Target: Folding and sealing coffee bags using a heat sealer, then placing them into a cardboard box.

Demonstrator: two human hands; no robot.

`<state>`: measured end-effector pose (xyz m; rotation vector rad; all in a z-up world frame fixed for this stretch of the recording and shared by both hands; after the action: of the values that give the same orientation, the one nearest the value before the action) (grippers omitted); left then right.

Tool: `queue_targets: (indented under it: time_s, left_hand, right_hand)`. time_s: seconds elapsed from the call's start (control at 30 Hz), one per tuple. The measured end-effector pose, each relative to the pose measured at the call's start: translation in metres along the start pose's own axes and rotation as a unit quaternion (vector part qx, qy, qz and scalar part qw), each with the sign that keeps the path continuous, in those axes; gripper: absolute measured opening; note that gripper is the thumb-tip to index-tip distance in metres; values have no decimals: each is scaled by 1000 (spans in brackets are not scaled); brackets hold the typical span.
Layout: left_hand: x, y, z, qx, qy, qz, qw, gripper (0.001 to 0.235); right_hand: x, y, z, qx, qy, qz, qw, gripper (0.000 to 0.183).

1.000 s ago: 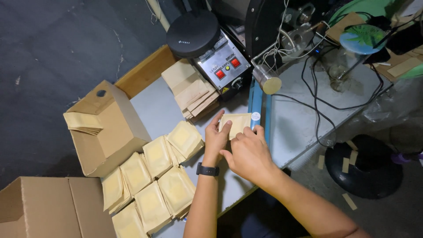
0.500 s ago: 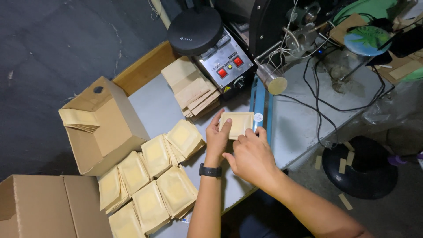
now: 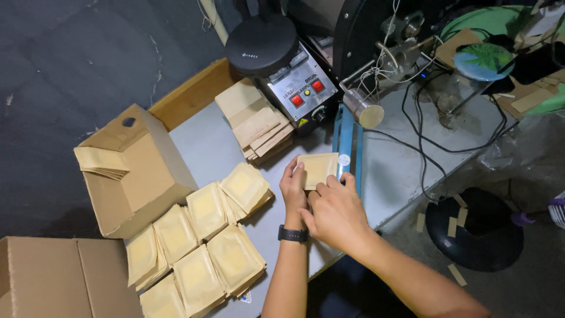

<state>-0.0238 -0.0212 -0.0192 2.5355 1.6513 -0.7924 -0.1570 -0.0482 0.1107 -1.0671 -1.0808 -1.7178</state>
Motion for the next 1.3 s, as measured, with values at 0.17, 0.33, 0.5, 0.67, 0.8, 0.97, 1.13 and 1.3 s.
queue_targets:
  time_s: [0.17, 0.33, 0.5, 0.67, 0.8, 0.97, 1.13, 1.3]
  left_hand:
    - [1, -7, -7, -30, 47, 39, 998, 56]
    - [11, -3, 2, -51, 60, 57, 995, 57]
    - [9, -8, 3, -54, 46, 65, 995, 56]
    - [10, -13, 2, -59, 51, 75, 994, 58]
    - [8, -16, -2, -62, 47, 81, 994, 60]
    - [6, -21, -6, -67, 52, 84, 993, 61]
    - [7, -19, -4, -63, 51, 85, 993, 61]
    - [7, -20, -6, -66, 54, 87, 993, 61]
  right_hand:
    - [12, 1, 5, 5, -14, 0, 1000, 42]
    - [5, -1, 5, 20, -27, -24, 999, 41]
    - [-3, -3, 4, 18, -41, -58, 997, 38]
    - [-5, -5, 3, 21, -45, -52, 997, 39]
    - [0, -5, 5, 20, -46, -39, 998, 39]
    - [-2, -5, 5, 21, -47, -42, 998, 39]
    - [-4, -5, 3, 19, -44, -41, 998, 38]
    - [-4, -6, 4, 20, -46, -48, 998, 40]
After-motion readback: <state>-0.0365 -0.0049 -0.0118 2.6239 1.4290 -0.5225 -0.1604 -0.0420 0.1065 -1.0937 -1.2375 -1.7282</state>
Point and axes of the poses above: each hand's wrist, its own y-axis towards the middle knuckle, its own x-axis out of the back of the hand, z = x × y, the point moved 2 cm from there along y, towards the middle knuckle, and after that the axes turned 4 degrees about y, right-handed, at the moved point
